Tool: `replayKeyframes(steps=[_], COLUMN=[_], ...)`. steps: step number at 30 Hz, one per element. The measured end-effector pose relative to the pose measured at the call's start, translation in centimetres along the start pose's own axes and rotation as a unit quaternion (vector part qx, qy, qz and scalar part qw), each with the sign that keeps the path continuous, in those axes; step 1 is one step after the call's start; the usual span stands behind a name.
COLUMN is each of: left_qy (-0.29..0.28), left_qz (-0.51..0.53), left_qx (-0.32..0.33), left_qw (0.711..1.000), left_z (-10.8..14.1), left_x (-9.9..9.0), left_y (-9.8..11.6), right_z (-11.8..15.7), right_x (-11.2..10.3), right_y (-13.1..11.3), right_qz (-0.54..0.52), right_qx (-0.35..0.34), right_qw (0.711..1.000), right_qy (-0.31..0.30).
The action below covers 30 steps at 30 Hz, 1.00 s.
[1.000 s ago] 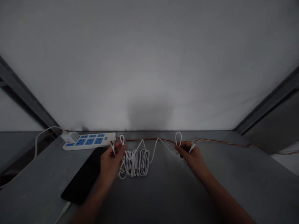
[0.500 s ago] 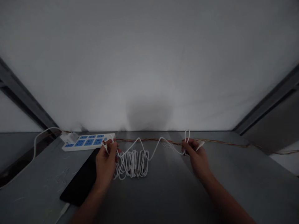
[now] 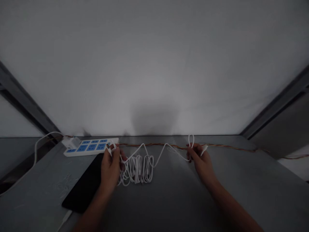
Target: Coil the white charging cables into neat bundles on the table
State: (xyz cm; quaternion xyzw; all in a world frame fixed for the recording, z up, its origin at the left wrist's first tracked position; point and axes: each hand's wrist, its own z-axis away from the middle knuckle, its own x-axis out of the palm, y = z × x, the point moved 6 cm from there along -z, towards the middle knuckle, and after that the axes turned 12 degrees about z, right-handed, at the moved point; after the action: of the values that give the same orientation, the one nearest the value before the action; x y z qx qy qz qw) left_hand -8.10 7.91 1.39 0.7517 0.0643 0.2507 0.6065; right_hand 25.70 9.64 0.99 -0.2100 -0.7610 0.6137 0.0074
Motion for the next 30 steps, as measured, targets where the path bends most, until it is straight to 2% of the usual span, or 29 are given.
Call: replayKeyframes(steps=[4, 10, 16, 23, 27, 30], left_qy=[-0.029, -0.05, -0.077, -0.177, -0.216, -0.223], left_qz=[-0.022, -0.039, -0.055, -0.035, -0.021, -0.002], left_qx=[-0.03, -0.044, -0.052, -0.16, -0.179, -0.201], left_qw=[0.999, 0.997, 0.994, 0.97, 0.96, 0.954], left_z=[0.4, 0.5, 0.5, 1.9, 2.3, 2.4], left_x=[0.7, 0.9, 1.0, 2.9, 3.3, 3.3], left_y=[-0.2, -0.5, -0.9, -1.8, -2.1, -2.5], right_z=[0.1, 0.2, 0.3, 1.5, 1.6, 1.5], right_x=[0.7, 1.0, 1.2, 2.6, 2.9, 3.0], right_y=[0.1, 0.6, -0.1, 0.2, 0.0, 0.1], right_qz=[0.008, 0.017, 0.037, -0.019, 0.027, 0.063], right_qx=[-0.001, 0.008, 0.009, 0.089, 0.056, 0.026], right_qw=[1.0, 0.999, 0.998, 0.985, 0.982, 0.982], right_qy=[-0.022, -0.031, -0.054, -0.149, -0.181, -0.177])
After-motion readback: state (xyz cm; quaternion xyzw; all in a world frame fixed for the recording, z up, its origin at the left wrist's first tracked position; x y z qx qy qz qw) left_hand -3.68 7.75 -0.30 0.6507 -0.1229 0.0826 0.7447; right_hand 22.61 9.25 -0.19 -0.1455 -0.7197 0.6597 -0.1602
